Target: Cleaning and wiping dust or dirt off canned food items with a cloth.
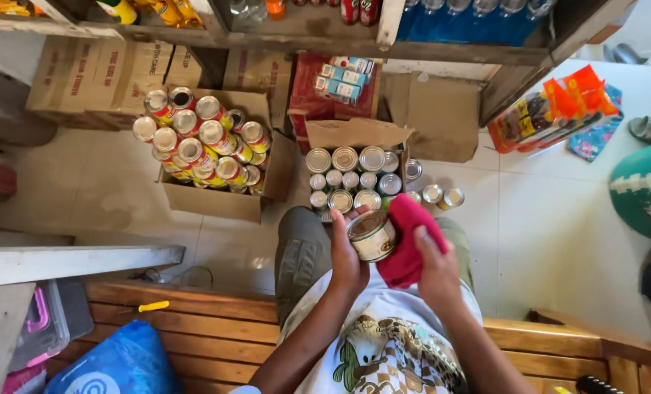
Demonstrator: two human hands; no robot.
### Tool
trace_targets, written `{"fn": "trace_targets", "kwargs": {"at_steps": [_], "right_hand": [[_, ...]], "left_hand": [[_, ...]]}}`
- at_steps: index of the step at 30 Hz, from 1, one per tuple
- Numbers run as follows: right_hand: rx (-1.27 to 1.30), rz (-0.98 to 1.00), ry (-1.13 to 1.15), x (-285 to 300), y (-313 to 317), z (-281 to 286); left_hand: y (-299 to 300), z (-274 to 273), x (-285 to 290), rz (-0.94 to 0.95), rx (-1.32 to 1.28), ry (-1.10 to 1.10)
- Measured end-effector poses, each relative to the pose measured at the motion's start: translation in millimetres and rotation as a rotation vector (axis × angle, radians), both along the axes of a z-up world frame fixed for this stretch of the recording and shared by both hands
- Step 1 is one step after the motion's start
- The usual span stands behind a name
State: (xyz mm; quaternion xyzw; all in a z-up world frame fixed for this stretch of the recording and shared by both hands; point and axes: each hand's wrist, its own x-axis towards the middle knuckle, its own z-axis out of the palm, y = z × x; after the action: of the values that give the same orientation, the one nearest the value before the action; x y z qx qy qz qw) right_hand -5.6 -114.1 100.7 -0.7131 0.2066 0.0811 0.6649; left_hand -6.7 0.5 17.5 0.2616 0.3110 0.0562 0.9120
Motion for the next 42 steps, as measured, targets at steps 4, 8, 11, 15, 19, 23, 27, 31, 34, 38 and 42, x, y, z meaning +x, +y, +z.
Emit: {"fn": "trace_targets", "kwargs": {"at_steps": [4,8,11,15,19,23,27,31,34,38,42], "right_hand": [[0.464,-0.151,-0.119,3.5,-16.7,-16.3],[-0.143,0.303,-0.494,-15.2,-12.3,-45.4],[-0.359,0.536,-0.925,-30.3,3.5,-43.8],[0.421,0.29,-0.308,-9.0,-1.6,-44.9],[0.028,0.265,-0.119,-5.9,-0.2,-26.3],[-0.344,0.552,-0.617,-48.5,3.0,-24.8],[-0.459,0.57,-0.929,-38.0,5.3,-43.3],[-0.008,0.288,-0.295,-14.5,-5.0,-61.2],[-0.143,0.224,-0.046,-13.5,-2.7,-44.9],[-0.254,0.602,-0.563,-47.8,8.5,-3.5],[-0.398,0.581,-0.695,-35.7,5.4,-20.1]], "left_hand": [[3.0,20.5,1.6,0.004,-0.025,0.048],[7.7,9.8,6.4,0.06,-0.079,0.047],[4.9,-5.8,7.5,0.053,-0.134,0.018],[-2.1,-6.4,-0.7,0.078,0.018,-0.024],[-2.8,-2.1,1.3,0.097,0.054,-0.035],[5.2,-5.7,-2.9,0.13,0.021,-0.002],[5.7,-14.0,3.6,0.102,-0.008,-0.019],[-7.8,5.1,-3.3,0.138,-0.039,0.005],[-3.5,-1.7,0.4,0.178,0.036,0.012],[14.2,-31.1,-2.1,-0.025,-0.008,-0.209],[10.4,-27.8,-3.2,-0.065,-0.151,-0.162]]}}
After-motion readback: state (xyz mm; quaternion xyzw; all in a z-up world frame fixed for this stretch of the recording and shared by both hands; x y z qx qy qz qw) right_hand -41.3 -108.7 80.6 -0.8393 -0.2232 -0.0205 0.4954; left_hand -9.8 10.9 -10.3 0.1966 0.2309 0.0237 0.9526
